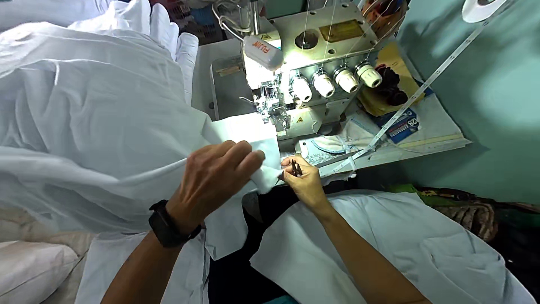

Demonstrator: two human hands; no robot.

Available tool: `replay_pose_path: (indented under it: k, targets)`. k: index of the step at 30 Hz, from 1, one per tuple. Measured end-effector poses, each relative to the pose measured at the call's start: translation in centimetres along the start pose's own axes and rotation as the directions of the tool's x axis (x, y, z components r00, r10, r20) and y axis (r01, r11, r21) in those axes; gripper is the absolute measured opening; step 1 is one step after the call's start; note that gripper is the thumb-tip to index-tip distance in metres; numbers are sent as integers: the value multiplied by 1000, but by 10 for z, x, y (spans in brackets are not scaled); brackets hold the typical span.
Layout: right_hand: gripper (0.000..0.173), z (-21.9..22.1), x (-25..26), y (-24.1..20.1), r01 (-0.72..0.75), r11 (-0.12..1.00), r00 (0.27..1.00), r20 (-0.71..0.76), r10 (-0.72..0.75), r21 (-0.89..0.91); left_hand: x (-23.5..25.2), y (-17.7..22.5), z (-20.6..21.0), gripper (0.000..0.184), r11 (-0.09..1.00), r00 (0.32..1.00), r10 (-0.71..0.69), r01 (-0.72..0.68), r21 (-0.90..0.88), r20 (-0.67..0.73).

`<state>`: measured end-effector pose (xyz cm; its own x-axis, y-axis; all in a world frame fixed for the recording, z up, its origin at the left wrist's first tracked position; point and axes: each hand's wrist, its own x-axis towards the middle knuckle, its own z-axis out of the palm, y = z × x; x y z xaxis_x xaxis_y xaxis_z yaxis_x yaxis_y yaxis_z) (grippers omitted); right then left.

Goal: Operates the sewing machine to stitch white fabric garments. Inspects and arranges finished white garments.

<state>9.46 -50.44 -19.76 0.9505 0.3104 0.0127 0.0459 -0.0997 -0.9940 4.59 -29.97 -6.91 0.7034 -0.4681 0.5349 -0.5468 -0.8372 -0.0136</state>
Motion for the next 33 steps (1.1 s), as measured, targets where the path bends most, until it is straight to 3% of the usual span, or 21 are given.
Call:
replay_pose_path:
  k: [3,7,11,17,21,26,29,30,33]
  targets:
    - [16,0,-10,6,-12,997,1000,25,14,-79,-12,-19,19,22,978,991,-131,134,-161,31]
    - [5,2,-10,6,-121,992,991,-55,123,38,-20,-37,31,18,888,964,-257,264,-376,71]
    - [9,2,-9,2,-232,952,965,-75,252,201,-15,-41,33,19,886,963,-265,265,-382,52]
    - [18,9,-10,4,-235,938,946,-163,281,253,19,-58,54,18,902,980,-198,175,-395,-18]
    - [24,8,-15,3,-232,940,952,-139,272,251,21,-78,76,17,799,955,-287,279,-533,70]
    - [22,2,-22,-4,-334,905,935,-30,354,263,18,-58,55,5,694,898,-379,436,-574,223]
    - [18,-2,-24,-2,-375,896,927,89,364,237,19,-49,60,7,702,855,-482,507,-500,191]
    - [7,-3,-27,0,-345,914,937,130,323,214,19,-45,63,2,772,866,-477,494,-401,149]
    - [7,-10,-40,6,-162,973,970,205,127,165,14,-8,74,19,924,923,-381,382,-4,59]
